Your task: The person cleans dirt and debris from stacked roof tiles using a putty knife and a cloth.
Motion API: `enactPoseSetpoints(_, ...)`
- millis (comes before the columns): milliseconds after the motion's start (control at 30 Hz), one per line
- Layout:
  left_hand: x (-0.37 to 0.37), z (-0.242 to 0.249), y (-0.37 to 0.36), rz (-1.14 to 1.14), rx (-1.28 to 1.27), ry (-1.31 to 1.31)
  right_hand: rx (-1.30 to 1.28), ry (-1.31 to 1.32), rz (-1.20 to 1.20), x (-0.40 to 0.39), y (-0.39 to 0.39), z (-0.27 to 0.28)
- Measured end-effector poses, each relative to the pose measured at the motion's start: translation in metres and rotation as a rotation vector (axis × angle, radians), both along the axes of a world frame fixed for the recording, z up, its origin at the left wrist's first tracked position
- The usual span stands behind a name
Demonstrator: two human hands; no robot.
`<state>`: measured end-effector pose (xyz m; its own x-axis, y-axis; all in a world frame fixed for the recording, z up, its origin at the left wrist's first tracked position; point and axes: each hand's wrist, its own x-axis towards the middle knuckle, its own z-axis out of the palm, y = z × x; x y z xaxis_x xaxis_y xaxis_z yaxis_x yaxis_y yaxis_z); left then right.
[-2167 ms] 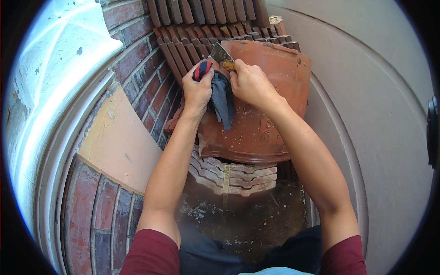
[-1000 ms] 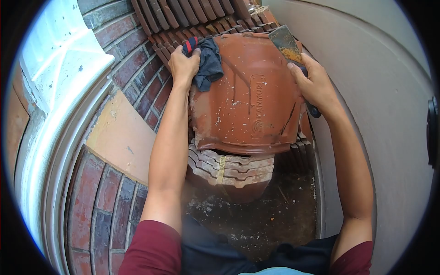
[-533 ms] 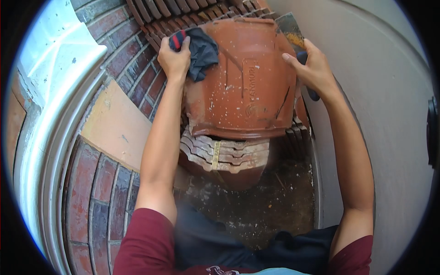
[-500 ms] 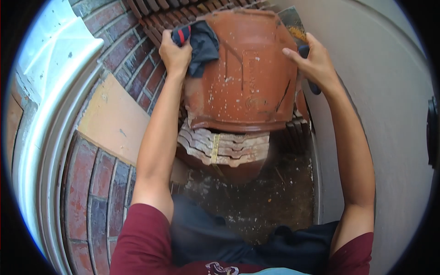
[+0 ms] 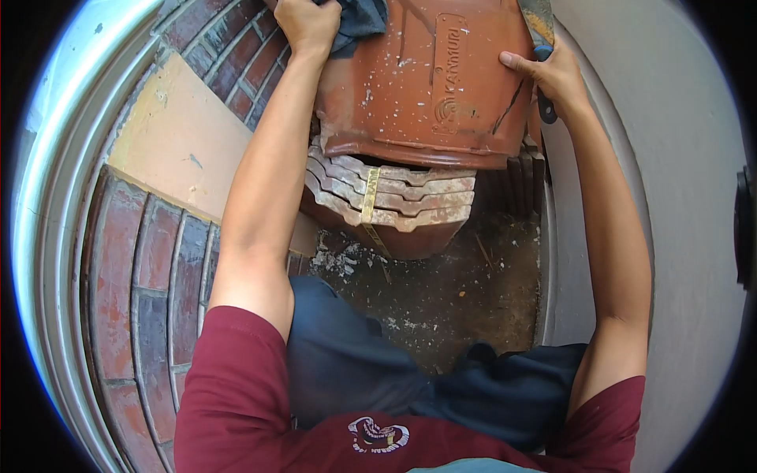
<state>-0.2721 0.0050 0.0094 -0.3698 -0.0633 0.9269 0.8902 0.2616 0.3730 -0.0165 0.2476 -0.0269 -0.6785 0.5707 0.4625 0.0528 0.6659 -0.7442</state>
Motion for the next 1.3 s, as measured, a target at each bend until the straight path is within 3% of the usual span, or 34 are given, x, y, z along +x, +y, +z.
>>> enactPoseSetpoints(133, -0.008, -0.002, -0.003, 0.147, 0.004, 0.166, -0.029, 0.008, 0.015, -0.006, 0.013, -0.006)
enactPoseSetpoints(233, 0.003, 0.002, -0.007, -0.064, 0.057, -0.119, -0.077, 0.160, 0.090, -0.005, 0.003, -0.009)
enactPoseSetpoints(333, -0.013, -0.015, -0.010, -0.063, 0.081, -0.246, -0.304, 0.086, 0.087, -0.001, 0.003, 0.000)
enactPoseSetpoints(400, -0.040, -0.035, -0.010, 0.051, 0.081, -0.115, -0.360, 0.068, 0.152, -0.004, 0.007, -0.001)
enactPoseSetpoints(467, -0.025, -0.027, -0.009, 0.097, 0.021, -0.130, -0.260, 0.185, 0.304, -0.008, 0.010, -0.004)
enactPoseSetpoints(567, -0.015, -0.018, -0.006, 0.217, -0.001, -0.207, -0.315, 0.155, 0.256, 0.009, -0.011, 0.012)
enactPoseSetpoints(600, -0.001, -0.008, -0.009, 0.151, 0.007, -0.210, -0.119, 0.220, 0.344, -0.004, 0.003, 0.008)
enactPoseSetpoints(700, 0.024, 0.020, -0.015, 0.163, 0.014, -0.160, -0.341, 0.225, 0.391, 0.014, -0.006, 0.022)
enactPoseSetpoints(733, 0.033, 0.026, -0.020, 0.150, -0.018, -0.225, -0.356, 0.059, 0.295, 0.025, -0.013, 0.035)
enactPoseSetpoints(767, 0.038, 0.028, -0.023, 0.193, -0.022, -0.245, -0.344, 0.052, 0.309, 0.025, -0.014, 0.038)
enactPoseSetpoints(833, 0.045, 0.025, -0.032, 0.269, -0.038, -0.296, -0.326, 0.050, 0.343, 0.026, -0.015, 0.039)
enactPoseSetpoints(867, 0.026, 0.016, -0.040, 0.277, -0.019, -0.157, -0.314, 0.059, 0.366, 0.027, -0.015, 0.039)
enactPoseSetpoints(967, 0.029, -0.003, -0.055, 0.134, -0.007, -0.214, -0.188, 0.232, 0.463, 0.005, 0.002, 0.005)
enactPoseSetpoints(1000, 0.023, -0.005, -0.058, 0.217, -0.065, -0.229, -0.201, 0.215, 0.481, 0.005, 0.002, 0.008)
enactPoseSetpoints(1100, 0.019, -0.018, -0.056, 0.150, -0.035, -0.292, -0.307, 0.105, 0.473, 0.010, -0.005, 0.006)
enactPoseSetpoints(1167, 0.005, -0.019, -0.058, 0.287, -0.085, -0.266, -0.389, 0.037, 0.460, 0.020, -0.012, 0.018)
enactPoseSetpoints(1233, 0.000, -0.017, -0.058, 0.257, -0.077, -0.236, -0.449, -0.004, 0.459, 0.036, -0.021, 0.036)
enactPoseSetpoints(1267, -0.017, -0.017, -0.062, 0.066, 0.014, -0.290, -0.344, 0.095, 0.395, 0.016, -0.009, 0.024)
enactPoseSetpoints(1300, -0.018, -0.016, -0.054, 0.026, 0.084, -0.259, -0.338, 0.123, 0.436, 0.015, -0.005, 0.026)
